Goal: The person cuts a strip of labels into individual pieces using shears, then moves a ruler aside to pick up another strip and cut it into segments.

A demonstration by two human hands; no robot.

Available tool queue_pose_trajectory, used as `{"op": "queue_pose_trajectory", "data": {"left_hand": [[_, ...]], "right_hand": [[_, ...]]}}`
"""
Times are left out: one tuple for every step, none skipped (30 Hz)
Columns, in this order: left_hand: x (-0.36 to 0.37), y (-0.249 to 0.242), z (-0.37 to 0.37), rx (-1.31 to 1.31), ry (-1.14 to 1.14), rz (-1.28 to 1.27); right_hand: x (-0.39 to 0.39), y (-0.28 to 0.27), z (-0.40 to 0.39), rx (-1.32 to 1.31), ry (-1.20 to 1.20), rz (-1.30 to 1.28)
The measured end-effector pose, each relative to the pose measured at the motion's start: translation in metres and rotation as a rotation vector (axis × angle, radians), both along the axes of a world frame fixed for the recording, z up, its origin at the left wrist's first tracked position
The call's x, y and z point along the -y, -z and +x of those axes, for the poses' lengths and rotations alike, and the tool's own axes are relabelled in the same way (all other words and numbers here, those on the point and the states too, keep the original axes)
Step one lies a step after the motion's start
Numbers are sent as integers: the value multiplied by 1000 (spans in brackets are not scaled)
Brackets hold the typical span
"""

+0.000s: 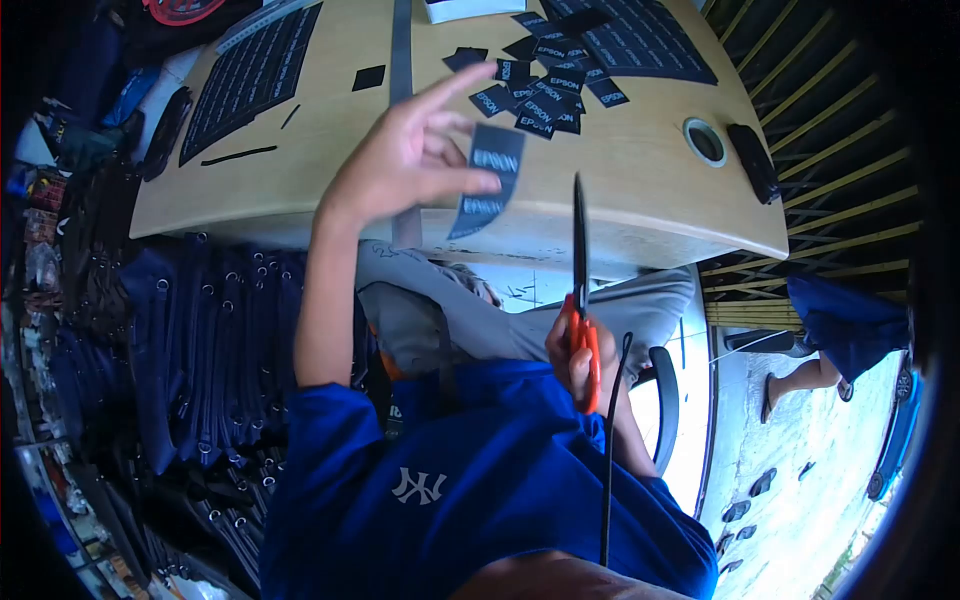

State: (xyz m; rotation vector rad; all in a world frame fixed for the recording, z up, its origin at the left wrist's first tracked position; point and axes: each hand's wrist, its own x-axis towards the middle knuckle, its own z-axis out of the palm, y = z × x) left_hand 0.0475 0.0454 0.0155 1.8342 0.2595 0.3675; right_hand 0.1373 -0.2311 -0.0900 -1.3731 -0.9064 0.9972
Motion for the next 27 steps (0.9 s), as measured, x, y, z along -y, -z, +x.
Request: {"op": "queue_pose_trajectory", "data": {"left_hand": [[14, 1, -6, -8, 5, -35], [24, 5, -12, -16, 44, -112], [33, 11, -16, -18, 83, -186], [42, 16, -17, 15, 106, -228], [48, 22, -18, -8, 97, -239], [51, 27, -18, 3, 97, -250], [54, 31, -19, 14, 95, -260], [57, 34, -20, 11, 97, -263], [61, 37, -20, 53, 40, -289], [65, 39, -21, 95, -17, -317], [71, 41, -22, 94, -16, -319], [78, 42, -24, 143, -86, -335], [84, 44, -26, 190, -158, -351], [89, 50, -29, 226, -193, -323], [90, 57, -32, 223, -192, -325], [91, 65, -35, 265, -177, -248], [93, 69, -37, 308, -165, -171], [97, 66, -41, 261, -197, -130], [97, 68, -42, 261, -203, -133], [94, 69, -43, 238, -147, -101], [93, 70, -44, 214, -90, -67], [95, 67, -45, 184, -107, -157], [95, 66, -46, 184, -112, -158], [96, 65, -45, 221, -119, -259], [96, 65, -45, 259, -125, -361], [94, 66, -46, 269, -137, -368], [92, 64, -47, 271, -141, -369]], "right_hand": [[-8, 1, -3, 38, 50, 85], [-16, 3, -5, -69, 101, 168], [-26, -3, -6, -73, 109, 167], [-37, -16, -7, -19, 152, 167], [-43, -23, -7, 35, 194, 163], [-47, -24, -5, -10, 166, 132], [-49, -25, -5, -55, 136, 101], [-54, -29, -11, -87, 153, 158], [-55, -29, -14, -87, 154, 158], [-56, -29, -16, -98, 166, 162], [-55, -28, -18, -110, 180, 165], [-56, -27, -18, -111, 183, 162], [-57, -27, -17, -99, 190, 165], [-57, -26, -16, -87, 196, 168], [-58, -26, -17, -90, 198, 166], [-58, -26, -17, -82, 191, 183], [-59, -26, -18, -73, 181, 200], [-57, -26, -17, -74, 176, 195], [-54, -25, -16, -77, 133, 175], [-52, -25, -15, -80, 90, 156], [-52, -27, -16, -81, 84, 154], [-53, -31, -18, -109, 97, 153], [-53, -33, -19, -137, 111, 153], [-52, -31, -18, -137, 108, 152], [-49, -28, -14, -114, 66, 169], [-45, -26, -10, -91, 22, 185], [-43, -24, -7, -90, 18, 185]]}}
